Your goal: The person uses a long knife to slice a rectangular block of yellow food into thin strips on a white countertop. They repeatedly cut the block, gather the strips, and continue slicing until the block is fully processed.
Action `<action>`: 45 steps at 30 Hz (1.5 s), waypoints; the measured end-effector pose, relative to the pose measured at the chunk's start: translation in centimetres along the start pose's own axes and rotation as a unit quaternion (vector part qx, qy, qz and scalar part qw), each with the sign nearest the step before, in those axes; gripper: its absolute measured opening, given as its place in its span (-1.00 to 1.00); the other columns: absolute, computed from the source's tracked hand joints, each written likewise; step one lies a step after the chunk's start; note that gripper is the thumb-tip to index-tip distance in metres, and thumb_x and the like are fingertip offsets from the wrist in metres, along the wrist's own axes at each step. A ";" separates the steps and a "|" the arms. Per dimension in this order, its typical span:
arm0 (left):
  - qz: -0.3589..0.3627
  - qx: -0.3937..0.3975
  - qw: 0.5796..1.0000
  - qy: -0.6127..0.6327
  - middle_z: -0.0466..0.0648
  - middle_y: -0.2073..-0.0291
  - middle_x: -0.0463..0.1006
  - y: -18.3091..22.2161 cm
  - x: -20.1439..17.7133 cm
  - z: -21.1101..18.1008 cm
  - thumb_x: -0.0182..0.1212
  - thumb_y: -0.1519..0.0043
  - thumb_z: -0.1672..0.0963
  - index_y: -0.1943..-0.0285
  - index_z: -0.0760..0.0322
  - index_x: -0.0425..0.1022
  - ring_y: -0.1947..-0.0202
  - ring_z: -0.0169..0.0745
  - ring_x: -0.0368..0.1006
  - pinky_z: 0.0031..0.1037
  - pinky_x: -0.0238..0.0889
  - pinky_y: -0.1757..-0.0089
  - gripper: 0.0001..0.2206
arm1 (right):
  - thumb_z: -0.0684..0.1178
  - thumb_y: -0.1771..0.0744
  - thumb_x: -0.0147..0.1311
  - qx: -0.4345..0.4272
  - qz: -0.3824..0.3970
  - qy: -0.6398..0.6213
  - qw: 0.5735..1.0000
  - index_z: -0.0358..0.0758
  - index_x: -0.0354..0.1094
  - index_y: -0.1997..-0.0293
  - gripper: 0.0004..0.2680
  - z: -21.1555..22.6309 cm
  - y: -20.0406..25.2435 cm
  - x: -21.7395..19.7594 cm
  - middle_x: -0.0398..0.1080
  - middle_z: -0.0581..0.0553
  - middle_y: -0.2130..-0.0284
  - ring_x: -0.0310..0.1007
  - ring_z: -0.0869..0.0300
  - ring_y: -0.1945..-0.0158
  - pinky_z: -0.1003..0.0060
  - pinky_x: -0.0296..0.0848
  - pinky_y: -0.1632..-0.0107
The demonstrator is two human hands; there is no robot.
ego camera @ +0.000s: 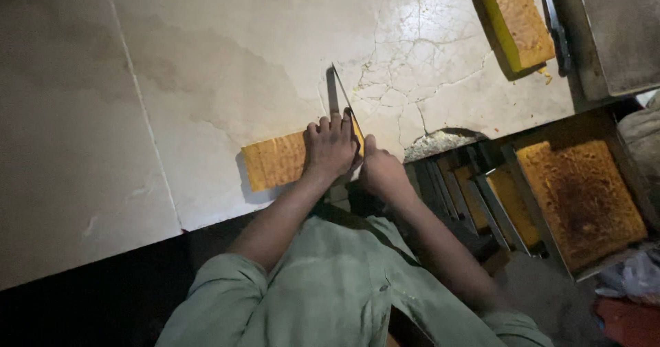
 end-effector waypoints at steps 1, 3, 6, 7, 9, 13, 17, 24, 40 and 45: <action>-0.014 -0.002 1.000 -0.001 0.11 -0.06 0.44 0.2 0.1 0.0 0.15 -0.15 -0.04 -0.32 0.37 0.34 0.01 0.06 0.32 -0.04 0.14 0.05 -0.41 | -0.03 -0.32 -0.03 -0.004 -0.005 0.000 1.000 -0.34 0.07 -0.16 -0.68 0.2 0.5 0.1 0.49 -0.50 0.30 0.51 -0.37 0.19 -0.20 0.46 0.16; -0.042 -0.002 0.999 -0.006 0.11 -0.04 0.44 0.1 0.3 0.3 0.16 -0.14 -0.04 -0.32 0.37 0.34 0.01 0.07 0.32 -0.02 0.13 0.05 -0.40 | -0.10 -0.34 -0.09 0.015 0.008 0.014 1.000 -0.33 -0.03 -0.32 -0.61 -0.2 2.4 1.2 0.48 -0.52 0.29 0.51 -0.38 0.20 -0.22 0.45 0.16; -0.019 -0.009 1.000 0.009 0.12 -0.01 0.44 -0.2 0.9 0.2 0.15 -0.09 -0.04 -0.35 0.41 0.31 0.04 0.07 0.32 0.00 0.13 0.06 -0.34 | -0.15 -0.35 -0.11 0.001 0.017 -0.014 1.000 -0.38 -0.09 -0.40 -0.57 -2.6 8.7 2.4 0.45 -0.57 0.31 0.49 -0.39 0.23 -0.19 0.46 0.20; -0.010 -0.003 1.000 0.009 0.11 -0.01 0.43 -0.2 1.0 -0.2 0.14 -0.13 -0.04 -0.37 0.39 0.29 0.03 0.07 0.32 0.00 0.13 0.04 -0.35 | -0.14 -0.34 -0.11 0.034 0.064 -0.018 0.997 -0.35 -0.05 -0.35 -0.60 -4.1 11.0 3.6 0.46 -0.54 0.29 0.49 -0.38 0.21 -0.20 0.46 0.18; 0.004 0.002 1.000 0.007 0.10 -0.01 0.42 -0.1 0.7 -0.4 0.13 -0.21 -0.04 -0.40 0.36 0.27 0.01 0.09 0.31 -0.01 0.13 0.02 -0.39 | -0.15 -0.32 -0.10 0.059 0.091 -0.023 0.994 -0.34 0.00 -0.31 -0.61 -5.5 13.4 5.1 0.46 -0.52 0.29 0.49 -0.37 0.20 -0.20 0.45 0.15; 0.028 0.011 0.999 -0.025 0.09 -0.01 0.39 -0.4 0.2 0.0 0.11 -0.24 -0.03 -0.44 0.39 0.23 0.02 0.06 0.30 -0.01 0.14 0.01 -0.38 | -0.18 -0.35 -0.10 0.043 0.005 -0.070 0.997 -0.36 0.03 -0.31 -0.65 -5.0 10.7 6.9 0.45 -0.54 0.31 0.47 -0.39 0.21 -0.22 0.42 0.16; -0.008 0.025 1.000 -0.002 0.10 -0.03 0.38 0.3 0.5 -0.3 0.10 -0.23 -0.03 -0.45 0.45 0.23 0.00 0.04 0.31 -0.01 0.17 0.01 -0.35 | -0.22 -0.29 -0.02 -0.018 -0.067 -0.093 0.993 -0.42 -0.03 -0.27 -0.59 -4.1 7.6 7.5 0.45 -0.48 0.38 0.46 -0.38 0.27 -0.24 0.41 0.25; 0.284 0.179 0.937 0.099 0.12 -0.08 0.51 2.5 5.5 -4.8 -0.06 -0.44 0.02 -0.18 0.21 0.47 -0.16 0.11 0.41 0.02 0.22 -0.14 -0.70 | -0.16 -0.33 0.10 -0.051 -0.168 -0.128 0.976 -0.40 -0.05 -0.26 -0.59 -10.0 12.6 5.7 0.37 -0.41 0.45 0.43 -0.24 0.46 -0.06 0.39 0.44; 0.190 -0.081 0.978 0.014 0.10 -0.54 0.06 -7.8 5.5 10.4 -0.09 -0.33 -0.07 -0.53 0.08 0.15 -0.53 0.28 -0.09 0.41 -0.27 -0.29 -0.44 | 0.12 -0.40 -0.04 -0.002 -0.062 -0.200 0.978 -0.54 -0.01 -0.18 -0.57 -24.1 8.5 13.0 0.23 -0.29 0.70 0.16 -0.06 0.71 0.09 0.12 0.61; -0.002 -0.223 0.966 0.127 0.22 -0.53 -0.04 -8.3 3.3 22.4 0.03 -0.39 -0.07 -0.55 0.08 0.10 -0.51 0.42 -0.16 0.18 -0.19 -0.34 -0.44 | 0.06 -0.42 0.02 -0.054 -0.061 -0.110 0.991 -0.28 0.01 -0.13 -0.70 -17.1 7.7 10.7 0.21 -0.35 0.65 0.15 -0.15 0.63 0.03 0.17 0.50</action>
Point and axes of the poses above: each hand's wrist, its own y-axis away from the middle knuckle, its own x-axis out of the palm, z = x × y, the point moved 8 cm from there along -y, towards the middle knuckle
